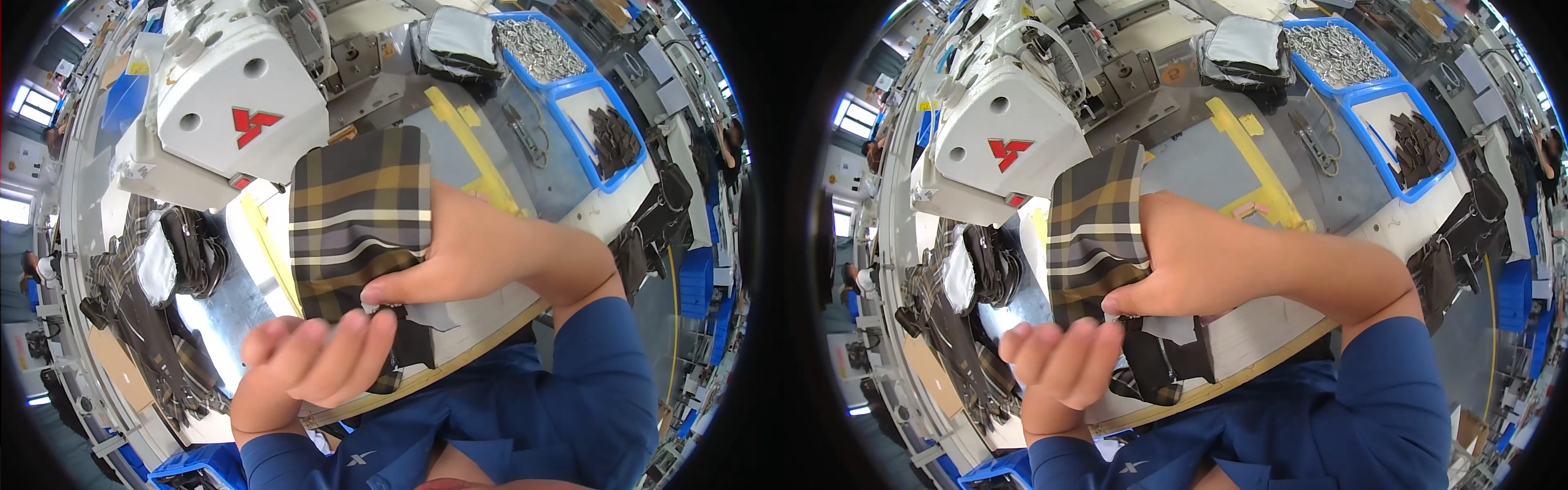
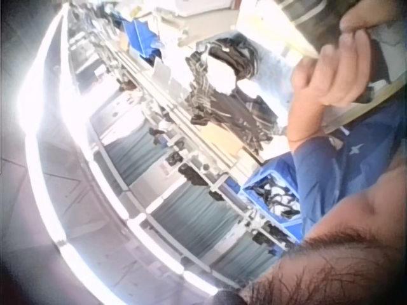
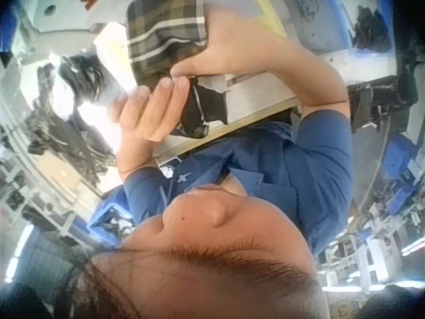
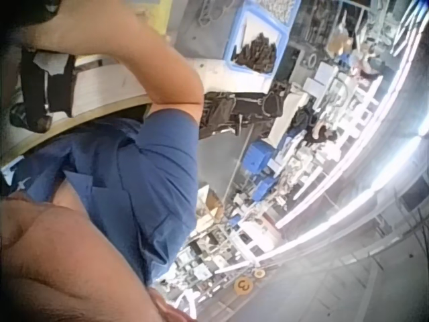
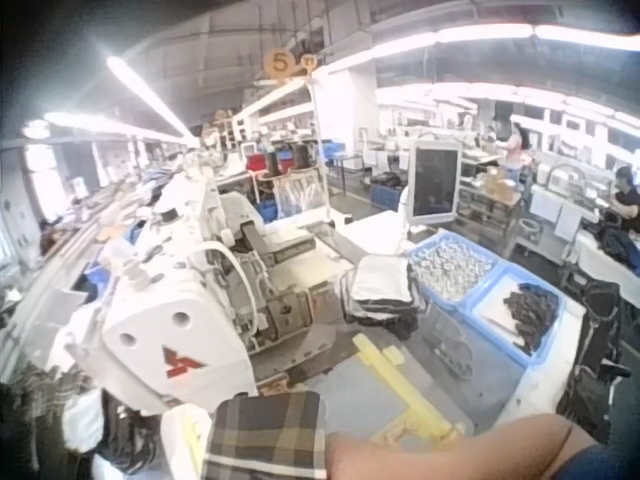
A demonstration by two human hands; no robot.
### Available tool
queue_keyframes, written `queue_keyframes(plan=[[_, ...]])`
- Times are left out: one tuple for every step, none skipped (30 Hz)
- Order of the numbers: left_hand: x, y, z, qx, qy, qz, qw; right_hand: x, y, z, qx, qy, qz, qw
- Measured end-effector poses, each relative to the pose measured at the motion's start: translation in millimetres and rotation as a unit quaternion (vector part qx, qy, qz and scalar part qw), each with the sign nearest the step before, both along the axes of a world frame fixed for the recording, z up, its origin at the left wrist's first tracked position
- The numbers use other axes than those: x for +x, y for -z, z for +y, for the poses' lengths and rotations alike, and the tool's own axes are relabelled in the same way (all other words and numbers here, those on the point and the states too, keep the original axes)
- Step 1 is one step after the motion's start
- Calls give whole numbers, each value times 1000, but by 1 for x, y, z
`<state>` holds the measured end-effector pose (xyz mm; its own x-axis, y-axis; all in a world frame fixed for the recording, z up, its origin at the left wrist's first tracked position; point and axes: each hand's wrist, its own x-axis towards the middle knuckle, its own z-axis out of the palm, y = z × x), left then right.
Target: The person sews zippers onto small fabric pouches using an industrial sewing machine. They align the zipper tape with the fabric edge, guide the material under the presser foot, and stitch along the zipper line. The person repeats this process for multiple pouches, occasionally adjusting the fabric and trimming threads.
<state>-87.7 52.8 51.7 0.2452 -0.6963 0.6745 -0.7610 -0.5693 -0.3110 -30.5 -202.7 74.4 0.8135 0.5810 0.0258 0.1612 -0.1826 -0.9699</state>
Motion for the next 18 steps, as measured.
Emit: queue_keyframes(plan=[[-2, 3, -5, 11, 5, 2, 1000, 0, 10, 1, 34, 1, -39, 999], [-2, 4, -5, 4, 13, 4, 1000, 0, 15, 3, 68, 2, -77, 995], [0, 5, -5, -4, 21, 5, 1000, -1, 16, 4, 70, 8, -71, 995], [2, 7, -6, -12, 27, 7, 1000, -1, 16, 5, 71, 12, -65, 995], [6, 9, -8, -30, 37, -5, 999, 0, 17, 6, 79, 19, -71, 994], [7, 11, -8, -38, 41, -8, 998, -1, 18, 8, 87, 27, -77, 993], [9, 13, -8, -46, 45, -11, 998, -1, 21, 11, 102, 37, -96, 989], [9, 14, -8, -54, 49, -14, 997, -1, 21, 11, 101, 35, -101, 989], [8, 14, -9, -52, 48, -13, 997, 0, 20, 10, 101, 34, -107, 989], [7, 12, -8, -49, 47, -13, 998, 0, 17, 8, 85, 20, -99, 991], [6, 11, -8, -47, 46, -13, 998, 1, 16, 7, 78, 12, -93, 993], [6, 9, -9, -44, 50, -5, 998, 1, 15, 6, 71, 3, -87, 994], [6, 8, -9, -42, 54, 2, 998, 0, 15, 6, 73, 0, -83, 994], [6, 7, -10, -40, 59, 9, 997, 0, 14, 6, 64, -4, -75, 995], [6, 5, -10, -27, 58, 10, 998, 0, 12, 6, 54, -8, -68, 996], [6, 3, -10, -15, 58, 11, 998, -1, 7, 5, 32, -11, -54, 998], [6, 2, -10, -3, 59, 12, 998, -1, 7, 5, 26, -10, -57, 998], [0, 1, -9, 1, 45, 46, 998, -2, 6, 5, 20, -8, -60, 998]])
